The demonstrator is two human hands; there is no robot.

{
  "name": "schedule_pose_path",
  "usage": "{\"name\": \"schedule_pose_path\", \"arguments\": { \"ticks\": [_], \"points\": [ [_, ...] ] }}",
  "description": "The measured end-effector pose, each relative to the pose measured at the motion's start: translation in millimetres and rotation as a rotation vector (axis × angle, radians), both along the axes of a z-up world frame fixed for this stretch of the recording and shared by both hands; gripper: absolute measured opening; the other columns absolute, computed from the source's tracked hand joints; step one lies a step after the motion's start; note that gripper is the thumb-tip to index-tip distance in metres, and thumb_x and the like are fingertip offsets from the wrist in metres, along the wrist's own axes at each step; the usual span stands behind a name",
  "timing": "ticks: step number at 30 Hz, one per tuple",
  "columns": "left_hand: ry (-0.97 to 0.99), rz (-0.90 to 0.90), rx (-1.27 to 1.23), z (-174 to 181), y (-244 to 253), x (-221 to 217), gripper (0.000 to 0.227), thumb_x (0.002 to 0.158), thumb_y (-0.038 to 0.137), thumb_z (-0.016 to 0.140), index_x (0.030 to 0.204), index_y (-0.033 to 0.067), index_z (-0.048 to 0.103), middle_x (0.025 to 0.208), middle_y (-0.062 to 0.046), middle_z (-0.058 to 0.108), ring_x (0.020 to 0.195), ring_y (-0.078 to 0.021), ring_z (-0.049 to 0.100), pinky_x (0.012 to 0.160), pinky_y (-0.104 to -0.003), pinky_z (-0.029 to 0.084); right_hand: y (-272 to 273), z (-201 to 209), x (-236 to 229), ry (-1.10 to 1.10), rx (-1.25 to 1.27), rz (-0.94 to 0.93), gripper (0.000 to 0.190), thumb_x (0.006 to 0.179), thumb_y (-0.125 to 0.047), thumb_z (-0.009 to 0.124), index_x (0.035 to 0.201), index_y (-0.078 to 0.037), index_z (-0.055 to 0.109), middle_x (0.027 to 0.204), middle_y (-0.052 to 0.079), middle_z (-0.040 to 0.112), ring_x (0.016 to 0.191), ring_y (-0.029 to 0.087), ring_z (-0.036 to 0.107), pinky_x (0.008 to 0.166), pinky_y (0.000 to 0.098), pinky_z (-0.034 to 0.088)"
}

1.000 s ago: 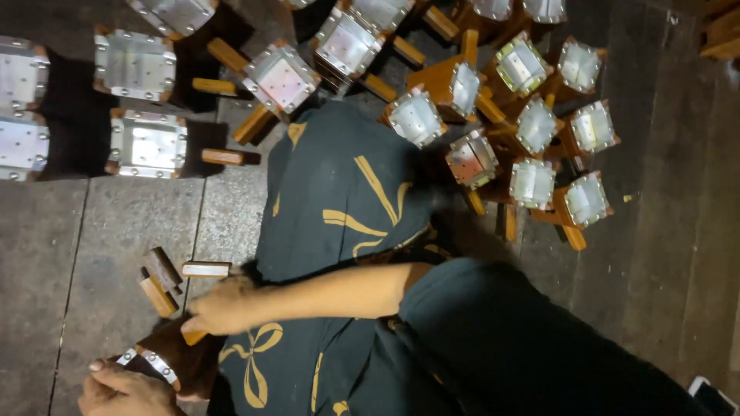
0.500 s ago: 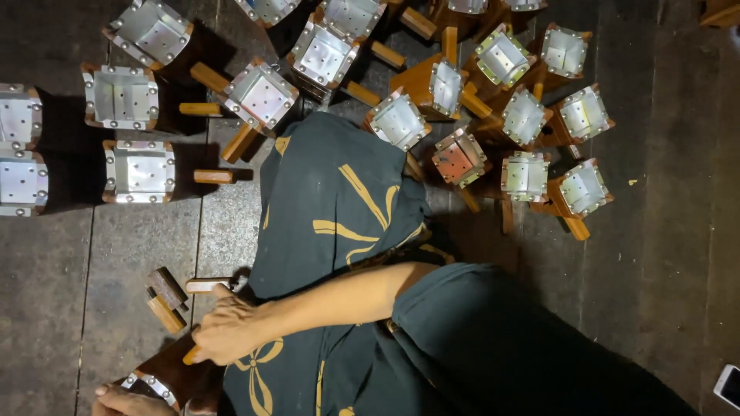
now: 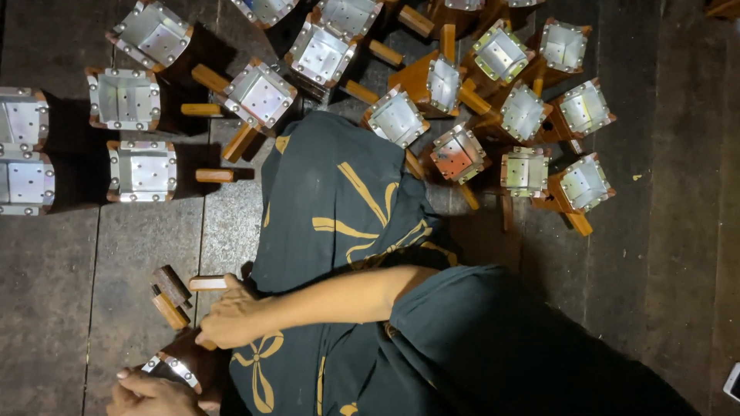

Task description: Assembling wooden lanterns by manually inserting small wooden slats into slots on the frames.

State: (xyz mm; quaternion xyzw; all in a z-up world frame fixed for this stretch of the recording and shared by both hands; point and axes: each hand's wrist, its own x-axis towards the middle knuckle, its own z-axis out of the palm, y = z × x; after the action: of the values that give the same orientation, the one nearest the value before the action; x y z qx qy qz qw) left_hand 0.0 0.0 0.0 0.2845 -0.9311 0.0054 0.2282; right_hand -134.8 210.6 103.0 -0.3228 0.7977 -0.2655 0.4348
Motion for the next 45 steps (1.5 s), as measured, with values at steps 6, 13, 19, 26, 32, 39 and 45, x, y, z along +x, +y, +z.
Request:
{"name": "schedule_pose_path", "arguments": {
  "ticks": [6, 13, 19, 26, 32, 39, 45],
  "points": [
    [0.098, -0.106, 0.15, 24, 10, -7, 0.039, 0.129, 0.011, 0.061, 0.093, -0.0005, 0.07, 0.081, -0.02, 0.062, 0.075, -0.0323, 0.062, 0.066, -0.042, 0.046, -42, -86, -6, -0.42, -0.047, -0.353, 0.048, 0.097, -0.038, 0.048, 0.08, 0.001, 0.069, 0.065, 0.014, 0.072, 0.049, 0.022, 0.065, 0.049, 0.0349, 0.052],
    [0.066, -0.11, 0.209, 51, 19, -6, 0.047, 0.135, 0.019, 0.054, 0.094, 0.0001, 0.065, 0.077, -0.016, 0.057, 0.069, -0.0285, 0.056, 0.062, -0.041, 0.04, -30, -71, 39, 1.154, -0.65, -0.461, 0.026, 0.088, 0.016, 0.034, 0.079, -0.008, 0.039, 0.079, 0.003, 0.026, 0.078, 0.023, 0.032, 0.128, 0.0543, 0.026],
    [0.063, -0.01, 0.259, 48, 21, -3, 0.056, 0.141, 0.029, 0.045, 0.094, 0.0007, 0.059, 0.072, -0.011, 0.05, 0.062, -0.024, 0.049, 0.057, -0.04, 0.032, -13, -66, 23, 1.266, -0.707, -0.094, 0.024, 0.091, 0.005, 0.061, 0.07, -0.003, 0.07, 0.068, 0.013, 0.058, 0.067, 0.03, 0.055, 0.095, 0.056, 0.047],
    [-0.086, 0.379, 0.008, 41, 21, -6, 0.042, 0.11, 0.054, 0.059, 0.091, 0.0205, 0.077, 0.084, -0.006, 0.072, 0.072, -0.0354, 0.072, 0.057, -0.05, 0.055, -6, -44, 8, -0.422, -0.179, -0.256, 0.035, 0.092, -0.045, 0.06, 0.112, -0.02, 0.076, 0.108, 0.004, 0.079, 0.101, 0.025, 0.071, 0.077, 0.0408, 0.048],
    [-0.035, 0.402, 0.372, 88, 30, -9, 0.045, 0.111, 0.053, 0.044, 0.092, 0.0211, 0.069, 0.083, -0.006, 0.065, 0.084, -0.0383, 0.07, 0.071, -0.055, 0.056, 6, -10, 12, 1.139, -0.71, -0.011, 0.037, 0.099, -0.041, 0.059, 0.111, -0.007, 0.069, 0.078, 0.009, 0.051, 0.073, 0.028, 0.055, 0.097, 0.0552, 0.043],
    [-0.015, 0.388, 0.437, 110, 46, -20, 0.041, 0.109, 0.048, 0.045, 0.089, 0.0185, 0.065, 0.087, -0.009, 0.063, 0.086, -0.0406, 0.069, 0.075, -0.055, 0.056, 9, -14, 0, 1.189, -0.807, 0.222, 0.041, 0.097, -0.033, 0.065, 0.091, 0.007, 0.067, 0.06, 0.015, 0.053, 0.052, 0.029, 0.062, 0.111, 0.0703, 0.038],
    [-0.075, 0.319, 0.488, 109, 45, -20, 0.045, 0.109, 0.056, 0.041, 0.091, 0.0235, 0.067, 0.089, -0.005, 0.061, 0.091, -0.0362, 0.069, 0.078, -0.051, 0.056, -1, 16, 3, -0.771, -0.036, -0.507, 0.059, 0.093, -0.05, 0.062, 0.088, 0.008, 0.073, 0.043, 0.007, 0.044, 0.03, 0.014, 0.044, 0.048, 0.0282, 0.057]
  ]
}}
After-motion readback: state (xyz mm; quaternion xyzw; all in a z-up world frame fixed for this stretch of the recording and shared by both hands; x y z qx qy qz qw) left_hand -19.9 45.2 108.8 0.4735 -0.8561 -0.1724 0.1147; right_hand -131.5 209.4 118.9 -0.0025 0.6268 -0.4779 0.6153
